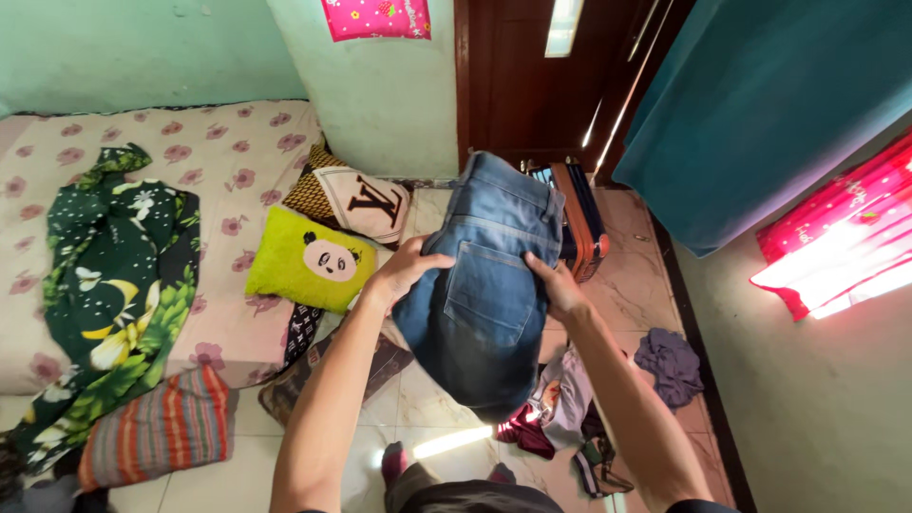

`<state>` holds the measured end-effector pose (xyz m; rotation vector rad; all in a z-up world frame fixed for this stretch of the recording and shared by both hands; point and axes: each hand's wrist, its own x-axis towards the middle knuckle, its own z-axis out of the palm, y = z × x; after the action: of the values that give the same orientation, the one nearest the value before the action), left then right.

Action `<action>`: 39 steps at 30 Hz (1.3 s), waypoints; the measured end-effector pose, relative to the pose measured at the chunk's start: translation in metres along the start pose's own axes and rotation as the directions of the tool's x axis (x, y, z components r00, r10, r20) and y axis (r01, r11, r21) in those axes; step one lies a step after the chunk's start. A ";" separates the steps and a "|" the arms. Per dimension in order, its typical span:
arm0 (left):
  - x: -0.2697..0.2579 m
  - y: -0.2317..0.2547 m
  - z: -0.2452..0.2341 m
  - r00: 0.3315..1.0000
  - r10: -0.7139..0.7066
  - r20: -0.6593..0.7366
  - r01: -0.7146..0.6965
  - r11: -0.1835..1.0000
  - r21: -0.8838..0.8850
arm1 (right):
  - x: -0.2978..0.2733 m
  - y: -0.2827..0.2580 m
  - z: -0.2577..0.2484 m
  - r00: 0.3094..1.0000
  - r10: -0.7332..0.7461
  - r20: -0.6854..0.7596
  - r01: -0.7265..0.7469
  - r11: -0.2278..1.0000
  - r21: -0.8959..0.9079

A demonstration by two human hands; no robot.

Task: The person picks up various items of clothing from the floor, spreads them out, and folds them into a neat stack.

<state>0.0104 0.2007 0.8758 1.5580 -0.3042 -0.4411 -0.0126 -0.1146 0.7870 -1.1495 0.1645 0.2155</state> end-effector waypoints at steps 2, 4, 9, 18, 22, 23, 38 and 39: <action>-0.001 0.006 0.002 0.990 0.053 -0.134 -0.025 0.980 0.199 | -0.001 -0.029 0.012 0.999 0.035 -0.034 -0.038 0.996 -0.077; 0.005 0.000 0.001 0.933 0.182 -0.310 -0.056 0.926 0.374 | 0.002 -0.050 0.018 0.995 0.051 -0.080 -0.062 0.989 -0.135; 0.035 -0.030 -0.018 0.898 0.115 -0.424 0.074 0.911 0.405 | -0.003 -0.058 0.031 0.957 0.018 -0.291 -0.147 0.892 -0.427; 0.043 -0.055 -0.087 0.987 0.024 -0.162 0.112 0.621 0.776 | -0.002 -0.018 0.052 0.999 -0.041 0.026 0.046 0.610 -0.791; 0.052 -0.070 -0.115 0.990 0.081 -0.113 0.059 0.495 0.867 | 0.000 -0.020 0.077 0.996 -0.075 0.048 0.084 0.592 -0.801; 0.054 -0.078 -0.122 0.990 0.093 -0.103 0.037 0.541 0.840 | 0.001 -0.019 0.082 0.997 -0.070 0.029 0.067 0.636 -0.769; 0.053 -0.075 -0.214 0.959 -0.259 -0.114 0.283 0.881 0.378 | 0.046 -0.001 0.144 0.998 -0.057 -0.005 0.033 0.649 -0.760; 0.045 -0.065 -0.218 0.967 -0.246 -0.067 0.253 0.899 0.358 | 0.043 -0.002 0.149 0.999 -0.006 -0.034 -0.022 0.635 -0.772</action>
<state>0.1450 0.3763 0.8070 1.9777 -0.1749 -0.5926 0.0321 0.0252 0.8383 -2.0304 0.1025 0.2870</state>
